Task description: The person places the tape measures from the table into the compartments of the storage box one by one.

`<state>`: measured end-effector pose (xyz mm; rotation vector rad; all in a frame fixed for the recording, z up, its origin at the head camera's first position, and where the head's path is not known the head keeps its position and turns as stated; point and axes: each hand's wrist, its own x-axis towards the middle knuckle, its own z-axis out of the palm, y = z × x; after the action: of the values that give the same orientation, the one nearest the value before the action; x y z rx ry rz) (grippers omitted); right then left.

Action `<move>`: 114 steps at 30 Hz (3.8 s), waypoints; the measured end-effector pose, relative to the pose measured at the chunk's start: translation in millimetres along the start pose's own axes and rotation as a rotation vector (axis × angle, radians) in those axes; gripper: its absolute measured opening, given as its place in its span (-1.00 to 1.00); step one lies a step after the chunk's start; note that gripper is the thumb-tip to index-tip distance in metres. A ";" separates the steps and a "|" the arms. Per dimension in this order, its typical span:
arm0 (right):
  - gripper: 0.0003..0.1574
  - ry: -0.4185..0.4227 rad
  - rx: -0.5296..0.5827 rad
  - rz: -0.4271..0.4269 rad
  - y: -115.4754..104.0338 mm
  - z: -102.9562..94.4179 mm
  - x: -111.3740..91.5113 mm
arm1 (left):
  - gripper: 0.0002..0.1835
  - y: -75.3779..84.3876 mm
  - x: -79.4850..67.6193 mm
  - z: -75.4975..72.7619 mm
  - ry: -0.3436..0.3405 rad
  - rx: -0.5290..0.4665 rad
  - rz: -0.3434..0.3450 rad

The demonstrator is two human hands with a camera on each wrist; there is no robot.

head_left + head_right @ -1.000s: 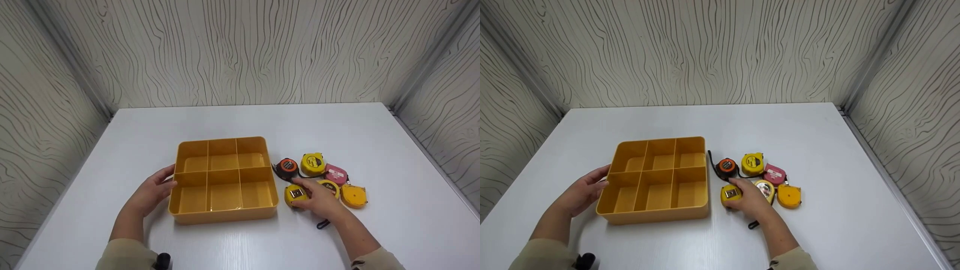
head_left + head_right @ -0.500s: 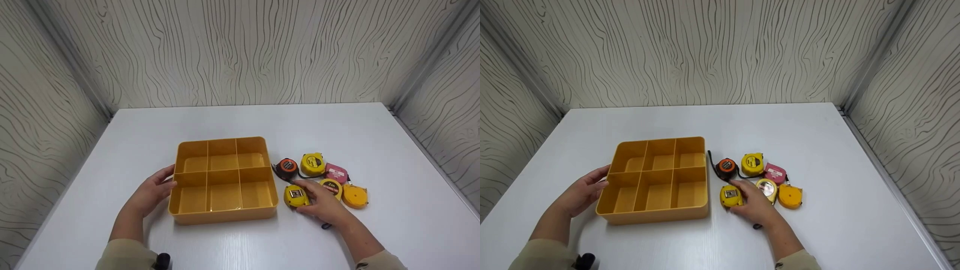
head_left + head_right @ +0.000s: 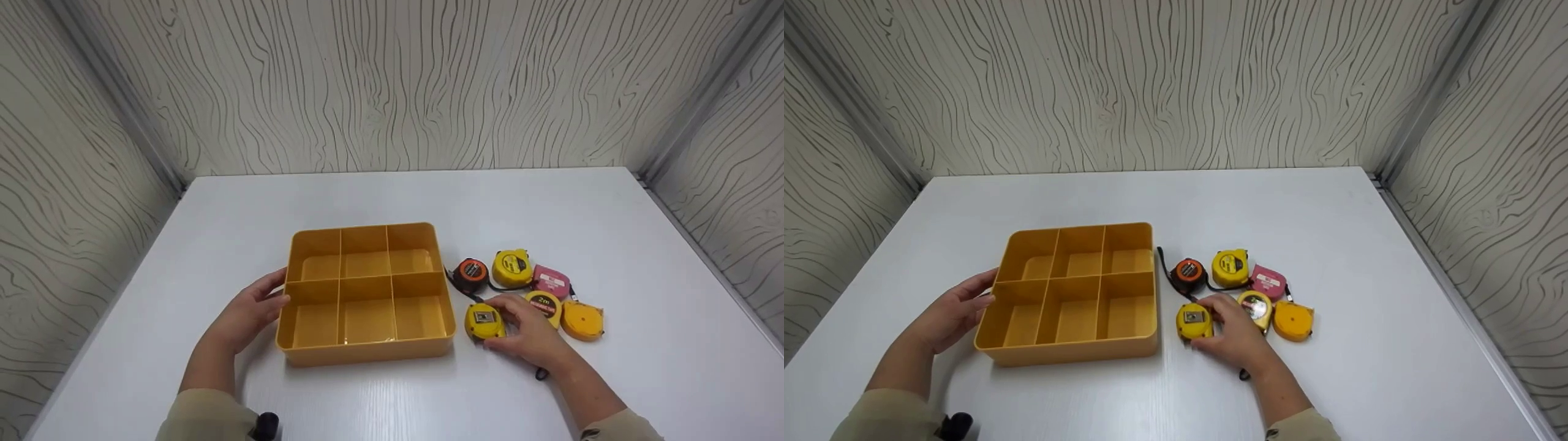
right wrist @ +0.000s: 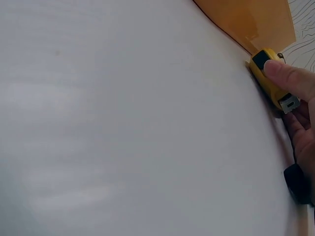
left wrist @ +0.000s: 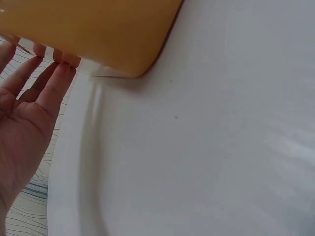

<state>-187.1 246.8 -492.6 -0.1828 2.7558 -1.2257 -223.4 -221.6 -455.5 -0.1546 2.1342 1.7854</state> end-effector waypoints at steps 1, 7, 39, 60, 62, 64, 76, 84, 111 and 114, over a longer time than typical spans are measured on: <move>-0.19 0.000 0.010 -0.004 -0.1 -0.2 -0.1 | -0.32 0.0 0.1 0.0 -0.001 0.004 0.001; -0.20 0.002 0.084 -0.018 -1.5 -4.3 0.5 | -0.35 0.7 -0.1 0.0 -0.010 0.000 0.005; -0.20 0.081 0.275 -0.112 -42.6 -55.8 7.9 | -0.34 1.1 2.5 -0.7 -0.007 0.013 -0.004; -0.21 0.120 0.306 -0.222 -84.2 -95.6 20.9 | -0.35 -0.2 0.7 -0.4 0.003 0.009 -0.007; -0.21 0.132 0.295 -0.224 -88.6 -97.7 22.6 | -0.36 -0.1 0.9 -0.2 0.009 0.015 -0.013; -0.20 0.137 0.287 -0.231 -92.3 -99.3 24.9 | -0.36 -0.3 1.0 -0.1 0.008 0.016 -0.017; -0.22 0.135 0.214 -0.267 -117.0 -103.8 42.2 | -0.35 1.8 0.5 -0.2 0.013 0.030 -0.028; -0.25 0.119 0.206 -0.336 -145.7 -100.3 56.8 | -0.35 -1.3 2.3 -1.7 -0.019 -0.029 0.002; -0.27 0.016 0.247 -0.358 -156.6 -50.7 86.0 | -0.35 0.2 1.7 0.4 0.000 0.011 -0.021; -0.27 0.019 0.236 -0.344 -153.3 -45.5 89.1 | -0.35 -0.1 1.7 -0.1 0.002 0.009 -0.021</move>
<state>-272.8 164.0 -353.6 -0.6450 2.6388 -1.6264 -225.0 -221.5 -456.2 -0.1753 2.1333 1.7649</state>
